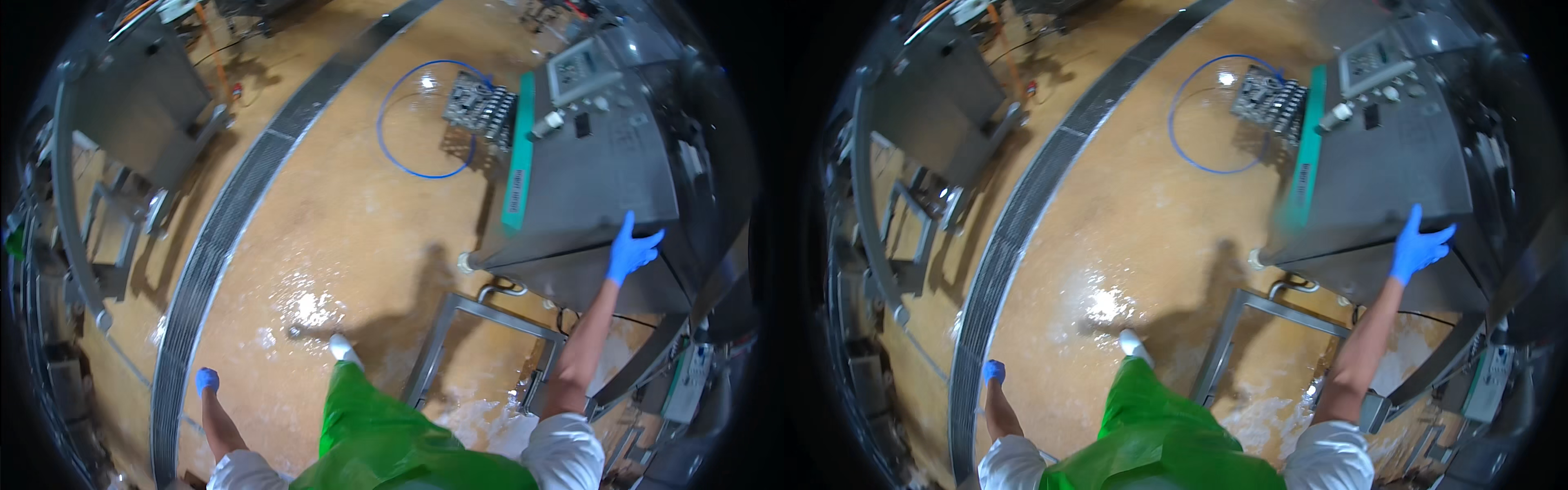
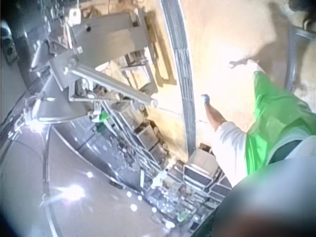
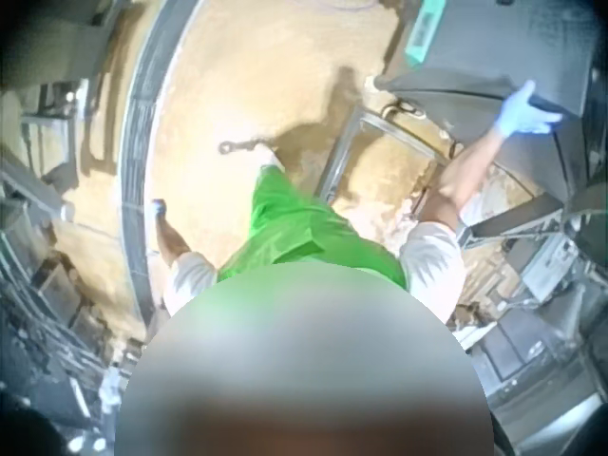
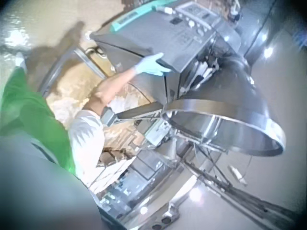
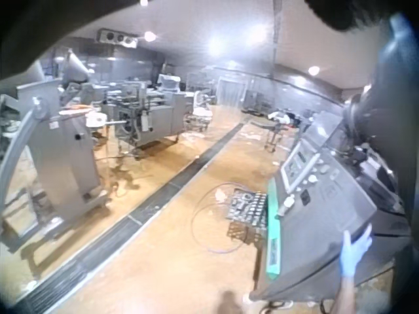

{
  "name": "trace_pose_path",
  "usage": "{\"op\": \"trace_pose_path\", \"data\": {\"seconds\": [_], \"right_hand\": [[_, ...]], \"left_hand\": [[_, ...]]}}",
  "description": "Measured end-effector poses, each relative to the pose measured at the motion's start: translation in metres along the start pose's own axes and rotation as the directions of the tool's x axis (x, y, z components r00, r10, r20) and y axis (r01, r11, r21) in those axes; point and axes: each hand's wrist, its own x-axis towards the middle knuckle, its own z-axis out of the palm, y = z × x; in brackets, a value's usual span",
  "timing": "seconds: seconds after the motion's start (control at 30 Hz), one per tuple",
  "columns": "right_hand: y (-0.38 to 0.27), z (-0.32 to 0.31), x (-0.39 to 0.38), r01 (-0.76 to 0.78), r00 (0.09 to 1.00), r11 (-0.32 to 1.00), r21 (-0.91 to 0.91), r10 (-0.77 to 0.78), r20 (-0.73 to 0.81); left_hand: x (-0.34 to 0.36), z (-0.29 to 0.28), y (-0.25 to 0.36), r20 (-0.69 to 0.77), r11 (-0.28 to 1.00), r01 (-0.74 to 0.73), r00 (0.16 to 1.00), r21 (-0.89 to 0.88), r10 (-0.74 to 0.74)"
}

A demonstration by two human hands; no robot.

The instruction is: The person handles small metal rings, then walks to a row of stainless steel containers and sprays them with a hose. The person rinses the interior of one container repeatedly, moving the spray across the bottom and sides.

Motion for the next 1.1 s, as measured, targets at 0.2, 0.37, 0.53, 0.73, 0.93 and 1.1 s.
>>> {"op": "trace_pose_path", "data": {"seconds": [0.2,0.37,0.53,0.73,0.93,1.1], "right_hand": [[-0.009,0.028,0.026,-0.229,0.97,0.936,-0.268,0.195,-0.148],[-0.015,0.023,0.026,-0.263,0.96,0.937,-0.232,0.229,-0.162],[-0.013,0.044,0.026,-0.232,0.967,0.935,-0.268,0.193,-0.164],[0.021,0.058,0.019,-0.138,0.926,0.98,-0.144,0.076,-0.37],[0.009,0.085,0.02,-0.328,0.847,0.933,0.151,0.361,-0.391],[0.007,0.085,0.021,-0.361,0.807,0.922,0.142,0.386,-0.448]], "left_hand": [[-0.049,-0.018,-0.014,0.214,0.919,0.349,0.926,-0.182,-0.31],[0.045,-0.074,0.147,0.268,0.939,-0.311,0.901,-0.148,0.341],[0.152,-0.214,0.377,-0.007,0.714,-0.616,0.759,-0.333,0.652],[0.227,-0.409,0.583,-0.155,0.572,-0.712,0.672,-0.408,0.725],[0.34,-0.515,0.717,0.116,0.582,-0.799,0.571,-0.153,0.813],[0.445,-0.621,0.859,0.144,0.524,-0.851,0.522,0.025,0.841]]}}
